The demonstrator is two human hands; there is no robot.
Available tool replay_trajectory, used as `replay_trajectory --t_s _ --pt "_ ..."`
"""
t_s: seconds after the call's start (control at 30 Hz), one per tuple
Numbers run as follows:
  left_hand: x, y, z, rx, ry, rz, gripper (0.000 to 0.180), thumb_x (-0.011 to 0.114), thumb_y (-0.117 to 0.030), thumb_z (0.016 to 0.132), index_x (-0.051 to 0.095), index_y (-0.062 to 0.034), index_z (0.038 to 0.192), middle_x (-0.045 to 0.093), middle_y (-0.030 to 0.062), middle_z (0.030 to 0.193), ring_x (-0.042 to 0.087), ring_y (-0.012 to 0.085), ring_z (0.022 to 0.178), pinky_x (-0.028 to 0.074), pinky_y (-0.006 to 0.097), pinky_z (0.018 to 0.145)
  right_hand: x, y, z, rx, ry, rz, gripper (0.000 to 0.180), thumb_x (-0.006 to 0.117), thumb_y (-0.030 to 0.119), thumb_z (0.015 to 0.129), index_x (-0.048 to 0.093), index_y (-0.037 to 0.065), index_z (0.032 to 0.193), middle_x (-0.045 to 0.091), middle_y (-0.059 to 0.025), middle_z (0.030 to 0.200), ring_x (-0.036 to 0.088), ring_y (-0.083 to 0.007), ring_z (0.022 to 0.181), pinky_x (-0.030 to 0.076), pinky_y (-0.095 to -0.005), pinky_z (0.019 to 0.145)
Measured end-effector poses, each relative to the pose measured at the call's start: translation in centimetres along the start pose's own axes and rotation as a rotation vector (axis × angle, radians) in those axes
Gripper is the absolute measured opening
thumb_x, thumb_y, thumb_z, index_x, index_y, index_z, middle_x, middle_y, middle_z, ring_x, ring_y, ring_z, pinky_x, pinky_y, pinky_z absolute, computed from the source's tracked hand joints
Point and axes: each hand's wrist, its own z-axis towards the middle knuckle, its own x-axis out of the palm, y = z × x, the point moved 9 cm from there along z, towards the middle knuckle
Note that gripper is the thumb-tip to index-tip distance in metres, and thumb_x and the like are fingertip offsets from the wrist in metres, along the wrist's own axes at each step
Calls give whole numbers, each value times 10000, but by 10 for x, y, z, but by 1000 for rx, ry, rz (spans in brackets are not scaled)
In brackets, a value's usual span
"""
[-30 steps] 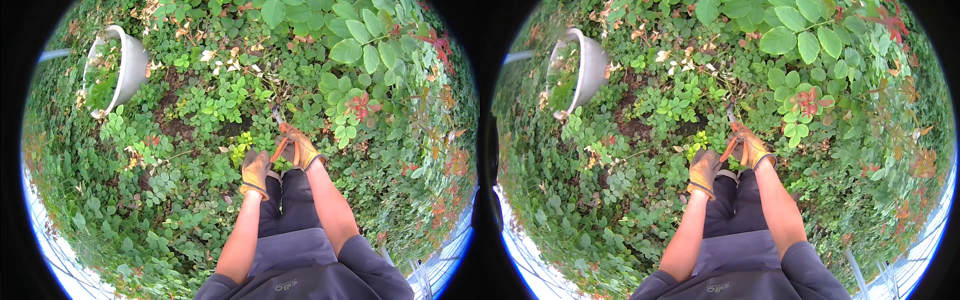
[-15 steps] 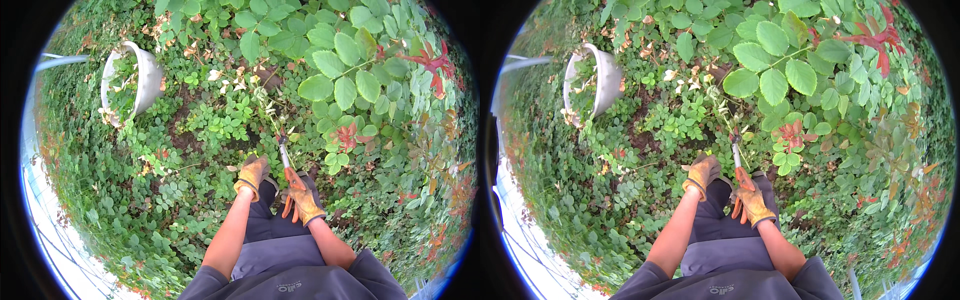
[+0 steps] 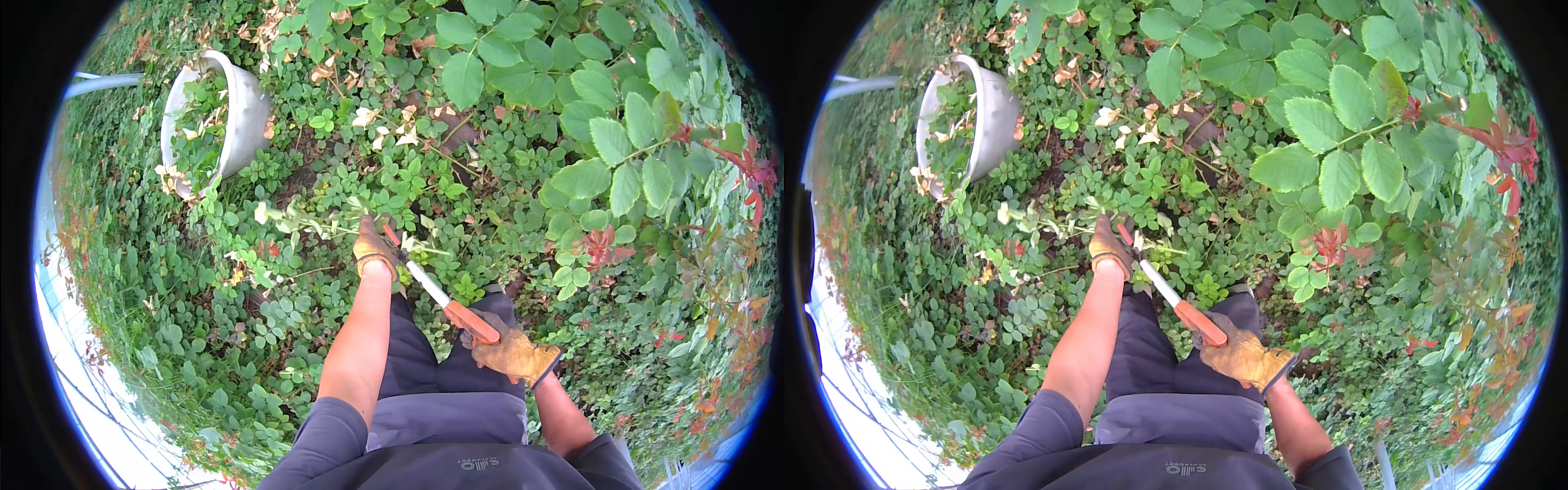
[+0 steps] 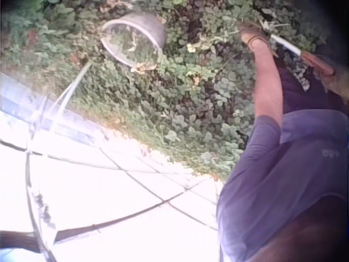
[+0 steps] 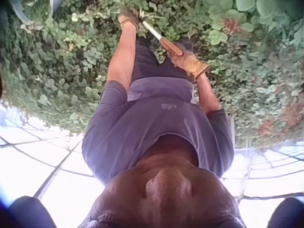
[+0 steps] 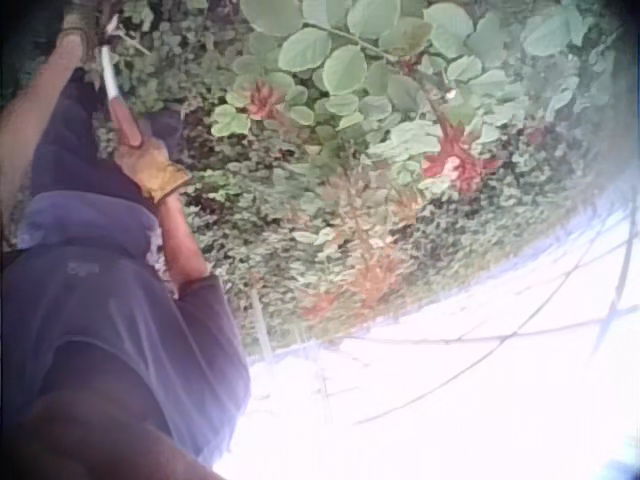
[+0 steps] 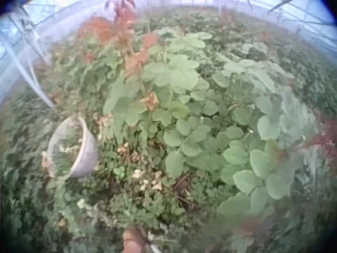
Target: The person uses pruning shears to cut leaves and small branches from low-lying plants and places them into a white bucket. The person repeatedly reaches, cuts, and deposits foliage while moving around the garden area.
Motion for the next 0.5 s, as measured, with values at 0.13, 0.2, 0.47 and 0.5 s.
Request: replay_trajectory --t_s 0.13,0.2,0.47,0.5 --pt "-27 -44 52 -43 -119 -212 540 623 -491 1005 551 -122 1393 645 113 1261 652 315 1082 474 499 1049 12 43 17 -61 70 166 632 645 111 896 496 60 1508 713 -87 987 688 -191 701 597 -347 678" --pt "-19 -86 75 65 90 -229 498 587 -474 1034 535 -132 1393 630 128 1234 645 318 1100 441 509 1096 17 61 22 -126 66 328 617 638 98 902 509 49 1504 704 -73 998 684 -173 716 600 -349 684" --pt "-50 -154 97 119 126 -203 405 581 -317 1047 531 -96 1383 627 123 1128 661 280 1005 528 477 977 -10 53 137 -23 -296 720 572 707 40 900 533 -10 1443 673 -90 1024 696 -213 831 635 -385 773" --pt "-52 -146 94 112 143 -120 402 542 -311 1076 493 -75 1398 626 168 1192 660 354 1102 519 556 1048 -20 55 162 -10 -312 650 533 707 71 914 551 -26 1414 683 -115 1030 704 -237 830 638 -403 772"
